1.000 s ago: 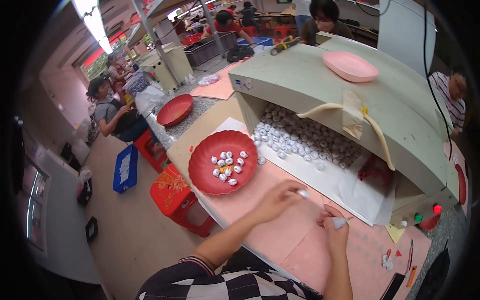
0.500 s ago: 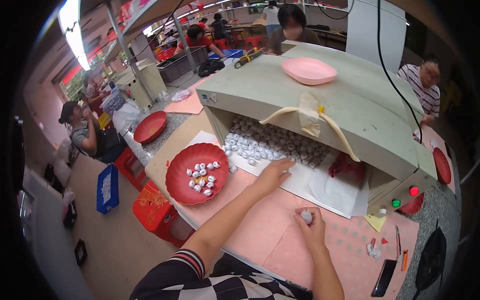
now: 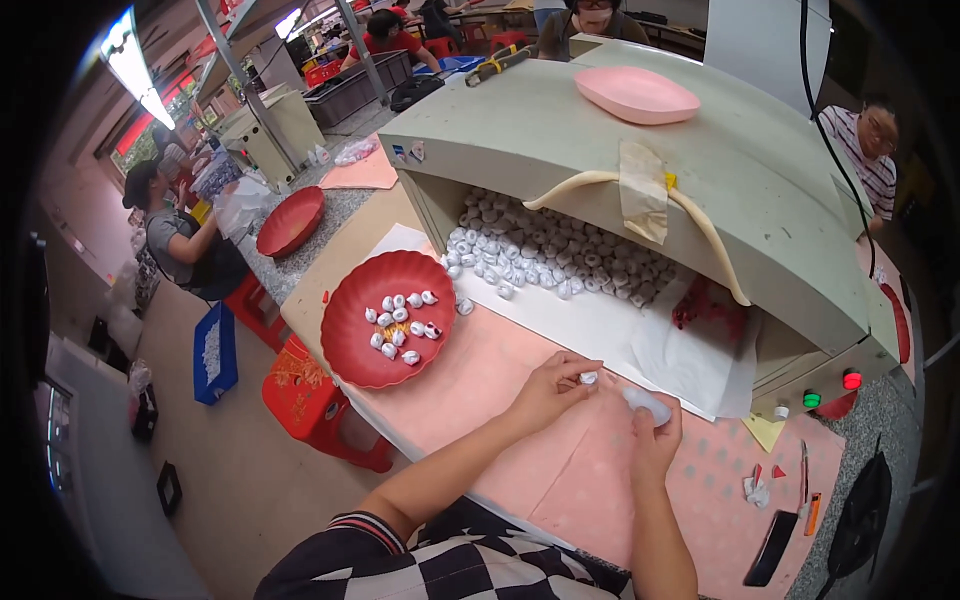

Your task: The recorder is assembling small white plastic components by joining parts and applying liquid glue at a factory workstation.

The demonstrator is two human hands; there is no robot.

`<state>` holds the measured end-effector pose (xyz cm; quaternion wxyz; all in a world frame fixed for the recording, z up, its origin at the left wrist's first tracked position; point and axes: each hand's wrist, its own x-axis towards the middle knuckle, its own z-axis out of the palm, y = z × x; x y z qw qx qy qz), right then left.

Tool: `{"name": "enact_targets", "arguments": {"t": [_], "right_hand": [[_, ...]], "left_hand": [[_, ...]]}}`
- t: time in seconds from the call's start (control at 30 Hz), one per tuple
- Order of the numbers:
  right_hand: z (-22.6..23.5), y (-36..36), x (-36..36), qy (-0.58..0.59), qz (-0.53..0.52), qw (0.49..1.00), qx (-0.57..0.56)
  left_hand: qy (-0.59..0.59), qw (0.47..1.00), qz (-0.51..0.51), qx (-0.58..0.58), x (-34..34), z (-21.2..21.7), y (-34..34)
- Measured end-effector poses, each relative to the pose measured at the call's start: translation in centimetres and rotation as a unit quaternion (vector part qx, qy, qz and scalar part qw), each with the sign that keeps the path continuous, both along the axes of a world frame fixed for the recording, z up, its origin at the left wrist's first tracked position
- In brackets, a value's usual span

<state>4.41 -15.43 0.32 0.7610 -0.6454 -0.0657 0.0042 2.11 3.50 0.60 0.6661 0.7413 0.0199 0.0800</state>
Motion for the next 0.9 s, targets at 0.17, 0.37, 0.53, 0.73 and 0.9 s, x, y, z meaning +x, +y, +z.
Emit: {"name": "enact_targets", "arguments": {"t": [0.17, 0.37, 0.53, 0.73, 0.9], "right_hand": [[-0.6, -0.3, 0.0, -0.026, 0.000, 1.000, -0.006], [0.0, 0.0, -0.7, -0.063, -0.032, 0.996, -0.046], [0.2, 0.8, -0.7, -0.115, -0.031, 0.989, -0.086], [0.5, 0.4, -0.7, -0.147, -0.031, 0.981, -0.118], [0.6, 0.6, -0.6, -0.141, -0.037, 0.982, -0.123]], "left_hand": [[0.004, 0.999, 0.012, -0.043, 0.8, -0.9, 0.1], [-0.019, 0.999, -0.033, -0.027, 0.4, -0.3, -0.1], [-0.014, 1.000, -0.004, -0.012, 0.2, -0.5, 0.3], [-0.030, 0.999, -0.003, -0.030, 0.4, -0.7, -0.3], [-0.021, 1.000, -0.010, -0.020, 0.3, -0.7, -0.2]]}}
